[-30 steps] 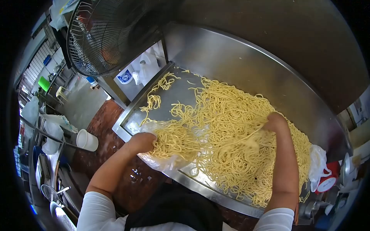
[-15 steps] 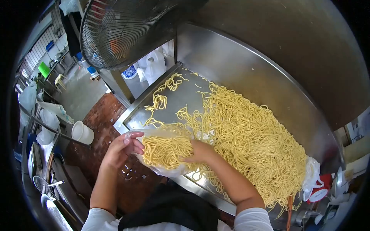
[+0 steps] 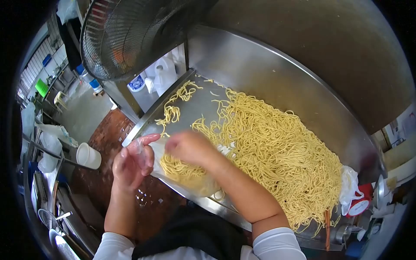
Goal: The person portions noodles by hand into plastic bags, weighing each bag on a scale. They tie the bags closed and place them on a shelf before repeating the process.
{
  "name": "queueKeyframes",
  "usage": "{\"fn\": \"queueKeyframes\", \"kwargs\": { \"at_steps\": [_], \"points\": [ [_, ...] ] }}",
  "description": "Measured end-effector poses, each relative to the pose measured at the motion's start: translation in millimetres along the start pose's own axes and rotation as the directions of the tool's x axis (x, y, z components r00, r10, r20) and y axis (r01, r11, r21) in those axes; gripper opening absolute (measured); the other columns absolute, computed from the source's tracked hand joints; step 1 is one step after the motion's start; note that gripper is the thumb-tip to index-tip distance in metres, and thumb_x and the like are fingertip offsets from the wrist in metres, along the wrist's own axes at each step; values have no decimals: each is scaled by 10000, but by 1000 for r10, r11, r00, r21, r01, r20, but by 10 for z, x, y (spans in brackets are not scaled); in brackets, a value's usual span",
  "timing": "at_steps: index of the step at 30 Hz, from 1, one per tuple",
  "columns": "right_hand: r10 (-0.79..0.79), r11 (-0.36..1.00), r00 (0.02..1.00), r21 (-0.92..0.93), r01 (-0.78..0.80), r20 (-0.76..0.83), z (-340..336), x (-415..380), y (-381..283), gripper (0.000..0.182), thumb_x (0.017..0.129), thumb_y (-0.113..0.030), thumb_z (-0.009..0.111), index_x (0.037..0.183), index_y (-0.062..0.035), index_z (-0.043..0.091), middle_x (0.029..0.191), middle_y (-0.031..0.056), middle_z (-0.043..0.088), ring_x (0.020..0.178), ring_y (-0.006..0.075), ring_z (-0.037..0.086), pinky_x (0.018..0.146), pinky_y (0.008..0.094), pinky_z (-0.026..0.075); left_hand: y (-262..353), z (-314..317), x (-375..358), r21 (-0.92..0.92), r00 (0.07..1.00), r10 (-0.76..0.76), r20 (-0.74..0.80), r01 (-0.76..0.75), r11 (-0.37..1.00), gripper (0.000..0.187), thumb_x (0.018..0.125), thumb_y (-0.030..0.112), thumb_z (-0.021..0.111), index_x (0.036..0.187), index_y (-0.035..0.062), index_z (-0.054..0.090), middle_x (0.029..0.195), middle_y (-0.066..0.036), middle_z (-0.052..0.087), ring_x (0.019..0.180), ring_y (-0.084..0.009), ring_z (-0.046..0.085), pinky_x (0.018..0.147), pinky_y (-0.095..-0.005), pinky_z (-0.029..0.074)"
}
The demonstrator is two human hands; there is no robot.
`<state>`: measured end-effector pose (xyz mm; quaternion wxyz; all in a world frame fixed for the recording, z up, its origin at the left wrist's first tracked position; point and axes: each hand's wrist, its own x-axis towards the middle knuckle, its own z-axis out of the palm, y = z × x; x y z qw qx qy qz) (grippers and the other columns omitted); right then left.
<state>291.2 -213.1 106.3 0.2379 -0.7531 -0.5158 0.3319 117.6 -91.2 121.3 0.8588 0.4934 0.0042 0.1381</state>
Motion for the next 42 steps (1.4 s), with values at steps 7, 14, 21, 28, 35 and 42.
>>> {"fn": "queueKeyframes", "kwargs": {
  "at_steps": [7,14,21,28,35,42],
  "points": [
    [244,944,970,230,-237,-2,656,-306,1347,823,796,-618,630,1333,-7,501,1322,230,534,1223,335,525,1020,397,417,144,-311,-251,-299,978,109,-176,-159,941,932,888,635,466,1408,-117,287,804,-90,602,490,-107,464,455,-211,389],
    [413,892,882,-94,-442,-225,1146,-1132,1546,365,795,-324,616,1056,-71,645,935,200,660,886,378,637,769,441,507,-200,-196,-82,-244,997,-7,71,24,969,910,821,564,623,1445,-19,308,1274,-262,559,482,-149,543,463,-237,440],
    [166,957,753,288,33,-637,485,-1063,633,187,809,-172,589,954,-56,616,779,170,624,748,375,614,669,435,494,-1264,348,532,684,891,-316,326,9,729,407,826,119,665,1217,43,580,1163,-69,619,812,-46,531,640,-209,441],
    [68,903,496,264,337,-865,486,-780,741,184,895,-172,634,948,-4,582,789,97,579,740,208,584,691,336,468,-1601,568,534,273,814,-581,-10,562,781,169,905,220,584,983,74,620,759,-5,587,593,-86,509,502,-221,370],
    [155,987,826,127,-102,-542,754,-1245,1311,430,956,-453,471,934,-68,660,776,159,635,747,322,630,709,403,494,-1112,371,687,694,979,-201,19,132,708,325,909,325,617,811,19,661,686,-50,626,615,-201,580,578,-350,452],
    [332,916,628,81,-394,-703,299,-1436,1802,480,929,-472,542,736,-46,650,661,167,613,619,359,594,581,435,472,-831,84,434,915,804,-591,-68,-186,-359,311,829,339,605,877,41,682,837,-171,681,843,-369,662,746,-457,527]
  ]
}}
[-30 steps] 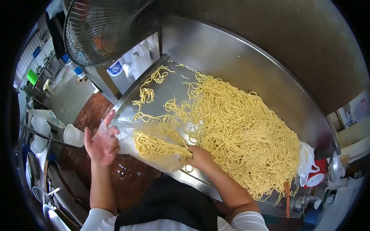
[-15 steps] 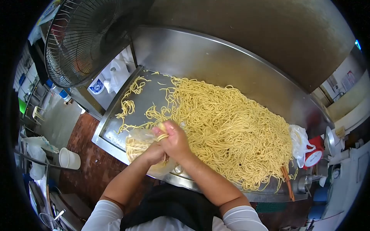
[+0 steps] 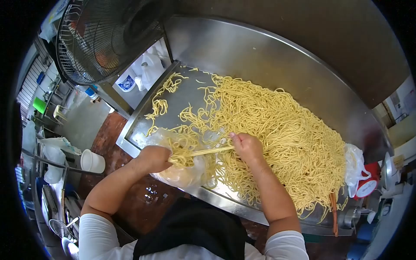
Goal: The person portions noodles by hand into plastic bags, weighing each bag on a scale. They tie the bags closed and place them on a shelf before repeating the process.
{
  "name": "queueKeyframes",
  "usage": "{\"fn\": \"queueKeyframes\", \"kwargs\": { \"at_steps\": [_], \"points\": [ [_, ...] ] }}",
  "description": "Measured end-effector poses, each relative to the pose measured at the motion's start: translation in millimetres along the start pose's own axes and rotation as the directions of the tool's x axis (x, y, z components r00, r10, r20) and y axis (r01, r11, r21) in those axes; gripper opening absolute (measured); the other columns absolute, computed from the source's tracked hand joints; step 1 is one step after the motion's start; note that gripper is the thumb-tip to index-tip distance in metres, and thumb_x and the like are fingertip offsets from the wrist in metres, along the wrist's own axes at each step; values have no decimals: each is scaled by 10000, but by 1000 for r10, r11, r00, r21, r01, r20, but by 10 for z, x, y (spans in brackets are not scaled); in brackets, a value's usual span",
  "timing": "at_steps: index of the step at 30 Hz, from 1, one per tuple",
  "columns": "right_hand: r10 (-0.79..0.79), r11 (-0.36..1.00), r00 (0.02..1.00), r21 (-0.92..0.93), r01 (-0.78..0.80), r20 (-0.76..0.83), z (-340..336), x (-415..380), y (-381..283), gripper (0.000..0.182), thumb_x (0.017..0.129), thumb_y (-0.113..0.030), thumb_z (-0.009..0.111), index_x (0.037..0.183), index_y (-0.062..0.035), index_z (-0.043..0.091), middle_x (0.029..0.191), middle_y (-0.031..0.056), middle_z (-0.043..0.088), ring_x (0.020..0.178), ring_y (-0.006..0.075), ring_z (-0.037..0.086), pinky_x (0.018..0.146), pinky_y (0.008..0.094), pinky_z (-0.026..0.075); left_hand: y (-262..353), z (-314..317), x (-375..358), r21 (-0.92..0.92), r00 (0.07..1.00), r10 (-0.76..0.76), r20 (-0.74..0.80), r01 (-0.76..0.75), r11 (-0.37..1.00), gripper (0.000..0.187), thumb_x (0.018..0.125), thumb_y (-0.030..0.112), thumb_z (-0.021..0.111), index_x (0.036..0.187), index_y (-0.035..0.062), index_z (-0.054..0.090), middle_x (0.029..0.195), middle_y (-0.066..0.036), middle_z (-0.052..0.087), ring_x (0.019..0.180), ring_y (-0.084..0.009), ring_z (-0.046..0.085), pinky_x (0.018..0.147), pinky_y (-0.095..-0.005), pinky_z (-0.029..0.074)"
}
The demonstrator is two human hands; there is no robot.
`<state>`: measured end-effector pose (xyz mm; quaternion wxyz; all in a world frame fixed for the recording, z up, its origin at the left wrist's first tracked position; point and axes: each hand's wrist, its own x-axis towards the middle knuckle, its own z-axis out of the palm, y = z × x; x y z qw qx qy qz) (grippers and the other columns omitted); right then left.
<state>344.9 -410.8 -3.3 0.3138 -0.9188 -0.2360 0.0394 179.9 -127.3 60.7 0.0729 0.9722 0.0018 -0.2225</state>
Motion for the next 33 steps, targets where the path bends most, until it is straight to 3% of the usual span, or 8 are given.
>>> {"fn": "queueKeyframes", "kwargs": {
  "at_steps": [7,9,16,18,25,27,30,33],
  "points": [
    [180,983,980,-8,-181,-80,-40,204,235,394,889,-394,641,780,-15,644,771,201,637,707,318,621,648,420,480,-431,61,-194,197,921,-299,250,254,947,290,814,274,579,970,64,703,950,-165,694,927,-327,674,813,-424,535],
    [-299,908,910,-380,178,-288,95,199,33,340,834,-321,708,1031,-46,681,1127,210,635,1030,333,609,892,415,483,-397,-50,-280,90,960,-245,136,235,968,325,806,284,629,1029,55,686,1002,-175,688,928,-326,675,821,-420,532],
    [-325,946,870,119,303,371,1009,187,-780,268,794,-195,655,1032,-75,683,1143,200,618,1028,359,606,885,420,488,-507,-231,-593,-352,927,-83,-367,-55,934,502,812,328,700,1205,30,608,984,-196,681,970,-315,653,863,-382,505],
    [-191,968,794,-23,249,577,847,216,-1006,214,797,-216,643,952,-78,694,1018,188,665,938,357,637,813,430,509,-488,-322,-718,-818,932,-181,-314,-169,550,517,874,328,657,1298,49,556,973,-131,691,617,-143,607,566,-254,485],
    [-349,933,880,206,295,321,532,-114,-2094,252,824,-145,606,1063,-84,659,1069,183,645,966,358,628,827,444,503,-172,-457,-892,-850,890,-27,-455,-443,-285,635,903,415,583,1338,-36,480,812,-98,655,516,-85,459,476,-209,356],
    [-589,801,730,364,475,345,803,-154,-2025,372,794,-98,614,1166,-95,619,1245,199,568,1082,362,590,909,453,481,-211,-532,-870,-830,864,-27,-503,-492,-262,707,898,455,562,1346,-78,446,774,-97,631,510,-93,448,477,-211,343],
    [-180,866,795,-290,408,580,737,-49,-1567,476,761,-122,636,1232,-82,576,1321,205,521,1126,343,577,917,454,481,-538,-478,-828,-826,865,19,-501,-471,-308,711,914,443,534,1351,-106,418,746,-74,609,485,-91,434,468,-203,343],
    [-63,864,741,-335,376,669,164,-294,-1651,374,793,-223,628,1139,-80,641,1176,180,628,1034,334,628,864,454,501,-808,-286,-783,-805,895,87,-438,-347,-481,726,916,428,535,1376,-110,374,757,-72,613,478,-87,445,454,-202,357]
  ]
}}
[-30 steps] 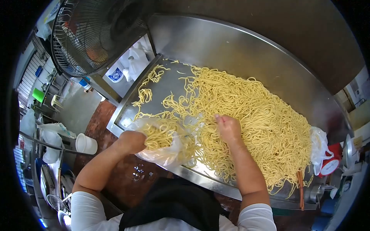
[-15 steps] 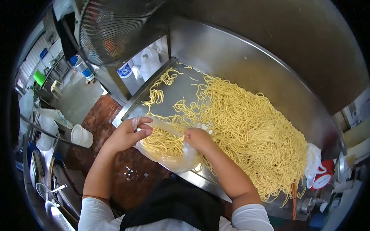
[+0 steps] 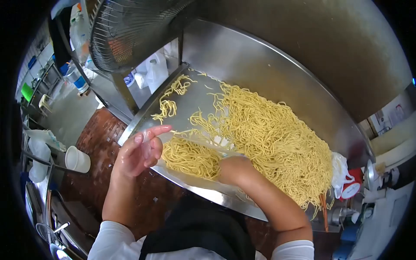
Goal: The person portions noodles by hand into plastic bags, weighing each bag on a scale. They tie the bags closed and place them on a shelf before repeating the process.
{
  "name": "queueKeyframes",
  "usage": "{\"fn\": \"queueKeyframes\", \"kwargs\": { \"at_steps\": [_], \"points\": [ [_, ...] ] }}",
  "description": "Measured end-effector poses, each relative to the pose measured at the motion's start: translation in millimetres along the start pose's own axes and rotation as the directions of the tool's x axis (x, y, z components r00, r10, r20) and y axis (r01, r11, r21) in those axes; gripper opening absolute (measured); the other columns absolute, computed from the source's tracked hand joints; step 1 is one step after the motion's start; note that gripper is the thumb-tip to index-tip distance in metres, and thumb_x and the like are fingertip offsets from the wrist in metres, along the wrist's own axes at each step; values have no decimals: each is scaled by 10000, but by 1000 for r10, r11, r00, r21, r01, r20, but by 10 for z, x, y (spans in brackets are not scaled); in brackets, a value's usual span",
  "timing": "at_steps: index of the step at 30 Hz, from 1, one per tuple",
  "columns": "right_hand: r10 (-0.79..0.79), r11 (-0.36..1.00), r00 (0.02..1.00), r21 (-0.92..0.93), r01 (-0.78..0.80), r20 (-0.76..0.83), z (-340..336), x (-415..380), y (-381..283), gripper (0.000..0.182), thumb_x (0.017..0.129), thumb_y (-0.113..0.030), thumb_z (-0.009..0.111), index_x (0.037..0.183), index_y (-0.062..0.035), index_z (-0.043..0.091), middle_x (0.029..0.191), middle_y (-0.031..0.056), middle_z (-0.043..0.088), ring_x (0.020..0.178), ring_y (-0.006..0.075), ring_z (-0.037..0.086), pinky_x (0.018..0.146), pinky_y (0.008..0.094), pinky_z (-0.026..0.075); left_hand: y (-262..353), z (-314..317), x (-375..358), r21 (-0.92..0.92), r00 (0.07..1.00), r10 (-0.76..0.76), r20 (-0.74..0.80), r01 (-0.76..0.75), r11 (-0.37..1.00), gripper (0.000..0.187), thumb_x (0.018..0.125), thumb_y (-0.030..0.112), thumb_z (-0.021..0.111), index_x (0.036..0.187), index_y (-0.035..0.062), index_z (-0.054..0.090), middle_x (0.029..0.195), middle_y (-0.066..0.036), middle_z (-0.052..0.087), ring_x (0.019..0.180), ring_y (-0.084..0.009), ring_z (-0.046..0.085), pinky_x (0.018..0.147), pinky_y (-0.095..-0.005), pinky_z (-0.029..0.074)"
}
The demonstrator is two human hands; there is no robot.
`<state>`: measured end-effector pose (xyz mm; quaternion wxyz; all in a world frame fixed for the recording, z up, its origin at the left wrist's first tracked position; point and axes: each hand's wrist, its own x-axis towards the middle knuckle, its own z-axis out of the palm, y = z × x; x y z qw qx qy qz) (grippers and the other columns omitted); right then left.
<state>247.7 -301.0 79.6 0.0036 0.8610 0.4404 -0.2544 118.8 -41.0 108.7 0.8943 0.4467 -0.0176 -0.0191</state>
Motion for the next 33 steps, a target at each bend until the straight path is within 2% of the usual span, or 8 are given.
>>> {"fn": "queueKeyframes", "kwargs": {
  "at_steps": [4,9,12,13,16,24,31,33],
  "points": [
    [238,961,962,-180,-212,138,-665,-655,-375,355,824,-416,608,902,-87,716,877,155,693,849,347,664,751,466,516,-336,162,48,-17,998,58,14,-57,998,677,871,347,634,1402,-11,413,897,-113,633,590,-101,542,515,-213,403],
    [-154,948,842,161,273,-517,-477,-877,-690,269,821,-331,642,815,-63,660,818,138,672,770,335,652,646,431,507,-1478,605,150,528,881,182,438,-416,741,746,823,359,700,1402,16,378,948,-97,645,697,-171,614,658,-267,501],
    [-227,913,498,-4,408,-837,-336,-1232,-619,245,775,-240,729,920,-48,679,906,138,670,851,318,651,723,409,517,-1632,821,114,603,935,308,-174,-145,784,234,853,194,613,1015,25,619,856,-73,631,720,-154,625,661,-283,510],
    [-206,920,490,2,391,-847,-212,-1417,-452,245,775,-240,729,920,-48,679,906,138,670,851,318,651,723,409,517,-1358,978,30,460,914,149,-377,45,887,156,866,173,587,912,32,638,761,-44,614,685,-161,613,673,-276,511],
    [47,918,671,297,264,-740,309,-2226,358,317,782,-276,730,961,-20,676,956,154,672,904,328,641,789,420,513,-1167,888,0,406,857,245,-453,-46,913,213,856,207,555,691,77,522,493,14,414,412,-104,399,478,-277,443],
    [361,635,831,764,114,-424,1353,-3812,1398,297,856,-253,701,1050,-31,665,909,115,685,841,196,666,764,310,524,-618,2451,287,382,989,141,-45,-113,917,347,958,316,496,1047,1,613,562,98,274,421,-12,217,379,-194,156],
    [301,609,784,742,281,-543,1156,-3726,1599,809,767,-411,774,1374,-2,428,1203,235,586,1093,325,595,938,394,482,-578,3922,700,355,919,60,389,-210,911,561,1013,372,361,1254,-126,458,571,36,413,409,-38,376,400,-186,339],
    [188,862,594,421,282,-782,941,-3724,1626,1089,699,-531,788,1450,55,260,1388,325,399,1284,417,434,1074,434,364,-758,4329,809,346,847,13,532,-231,909,676,992,433,365,1279,-178,420,603,-6,501,421,-72,446,427,-210,402]
  ]
}}
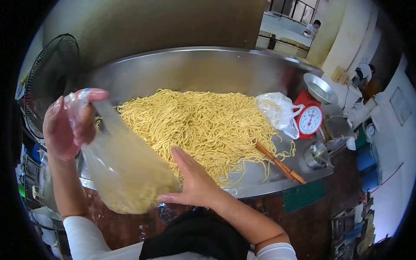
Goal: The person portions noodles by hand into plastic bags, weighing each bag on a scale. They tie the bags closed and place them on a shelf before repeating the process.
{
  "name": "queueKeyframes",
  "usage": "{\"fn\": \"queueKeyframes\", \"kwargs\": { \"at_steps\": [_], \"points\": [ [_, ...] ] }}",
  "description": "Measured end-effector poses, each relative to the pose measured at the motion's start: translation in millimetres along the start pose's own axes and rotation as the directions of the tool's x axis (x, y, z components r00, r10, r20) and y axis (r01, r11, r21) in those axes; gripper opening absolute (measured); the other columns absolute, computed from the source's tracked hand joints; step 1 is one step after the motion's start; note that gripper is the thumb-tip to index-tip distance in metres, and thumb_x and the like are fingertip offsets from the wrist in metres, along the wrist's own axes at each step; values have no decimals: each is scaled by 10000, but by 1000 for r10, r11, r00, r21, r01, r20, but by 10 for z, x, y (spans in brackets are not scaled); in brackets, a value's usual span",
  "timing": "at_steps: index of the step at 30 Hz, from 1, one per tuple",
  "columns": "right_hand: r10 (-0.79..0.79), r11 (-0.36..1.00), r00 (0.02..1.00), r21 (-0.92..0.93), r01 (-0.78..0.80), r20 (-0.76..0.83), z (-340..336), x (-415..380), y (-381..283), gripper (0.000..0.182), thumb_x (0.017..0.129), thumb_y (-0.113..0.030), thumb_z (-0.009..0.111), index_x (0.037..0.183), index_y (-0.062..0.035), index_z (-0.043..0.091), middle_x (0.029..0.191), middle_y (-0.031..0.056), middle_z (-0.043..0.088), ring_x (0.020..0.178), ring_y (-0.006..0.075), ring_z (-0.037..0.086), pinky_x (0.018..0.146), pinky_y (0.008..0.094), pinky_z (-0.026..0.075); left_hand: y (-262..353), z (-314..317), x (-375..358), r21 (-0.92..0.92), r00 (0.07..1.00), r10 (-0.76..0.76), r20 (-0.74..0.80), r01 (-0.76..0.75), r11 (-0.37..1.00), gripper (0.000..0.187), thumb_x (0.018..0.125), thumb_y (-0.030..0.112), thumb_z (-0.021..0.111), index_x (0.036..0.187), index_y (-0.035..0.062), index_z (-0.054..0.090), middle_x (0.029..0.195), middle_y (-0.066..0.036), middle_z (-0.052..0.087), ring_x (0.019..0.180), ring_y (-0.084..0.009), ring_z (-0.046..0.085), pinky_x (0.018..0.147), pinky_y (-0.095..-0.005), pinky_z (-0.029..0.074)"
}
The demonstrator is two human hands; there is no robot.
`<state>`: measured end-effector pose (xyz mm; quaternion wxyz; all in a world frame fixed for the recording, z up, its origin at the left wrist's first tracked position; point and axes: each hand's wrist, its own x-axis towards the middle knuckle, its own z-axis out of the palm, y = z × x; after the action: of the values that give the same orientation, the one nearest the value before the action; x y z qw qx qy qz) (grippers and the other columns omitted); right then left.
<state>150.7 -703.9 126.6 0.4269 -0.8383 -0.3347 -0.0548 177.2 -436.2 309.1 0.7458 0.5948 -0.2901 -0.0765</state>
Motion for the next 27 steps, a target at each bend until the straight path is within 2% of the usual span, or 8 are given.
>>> {"fn": "queueKeyframes", "kwargs": {
  "at_steps": [3,7,10,13,15,16,18,27],
  "points": [
    [-65,997,998,-44,64,-25,-436,288,-202,1218,655,-570,788,1452,118,175,1462,363,255,1379,452,281,1145,431,254,-208,629,538,133,984,-7,176,-16,991,869,914,570,424,1261,-227,415,720,-131,627,455,-159,544,453,-266,458],
    [118,949,992,300,-99,-47,-826,263,289,576,779,-227,723,1274,-7,529,1265,197,552,1216,344,509,1045,434,379,-547,1497,1307,-214,958,-107,264,167,963,647,978,392,408,1268,-186,442,833,-175,644,750,-206,637,719,-298,501],
    [50,993,849,118,15,-526,-1389,160,704,242,858,-105,612,1095,-56,624,1036,88,647,990,240,625,852,382,494,-599,1961,1852,-170,913,-159,376,237,956,536,962,315,507,1285,-112,483,941,-165,663,879,-205,645,786,-314,514],
    [194,900,774,424,104,-603,-2168,91,1253,221,865,-59,572,1075,-22,633,975,49,660,920,177,631,791,333,498,-635,2317,2166,103,804,-300,513,289,952,476,921,223,608,1305,-40,511,1082,-135,655,986,-208,639,851,-330,517],
    [137,986,718,166,-30,-683,-2993,177,1389,210,887,-95,587,1071,-10,643,902,43,660,911,135,613,788,306,491,-673,2322,2237,392,892,-348,288,222,893,482,877,115,664,1320,-5,516,1227,-123,608,1114,-215,597,892,-337,512],
    [426,883,466,243,-403,-776,-3337,222,1354,229,904,-180,619,1055,-13,658,957,60,679,895,147,616,799,283,486,-875,2237,2254,372,972,-25,234,-66,926,509,911,249,623,1338,-1,502,1313,-138,561,1214,-214,536,926,-359,487],
    [380,911,473,410,-44,-795,-4114,355,1760,419,893,-328,660,1102,35,646,1070,94,663,974,167,595,908,289,441,-1033,2009,2243,491,998,60,5,-54,869,568,935,396,542,1344,3,494,1357,-146,533,1264,-205,492,963,-380,454],
    [203,979,600,159,-126,-774,-6095,378,2969,601,907,-434,633,1229,72,591,1222,95,620,1100,162,558,968,289,394,-2480,1437,693,6,652,-499,-572,611,792,617,898,422,612,1313,-13,475,1157,-128,650,997,-214,635,847,-356,490]
  ]
}}
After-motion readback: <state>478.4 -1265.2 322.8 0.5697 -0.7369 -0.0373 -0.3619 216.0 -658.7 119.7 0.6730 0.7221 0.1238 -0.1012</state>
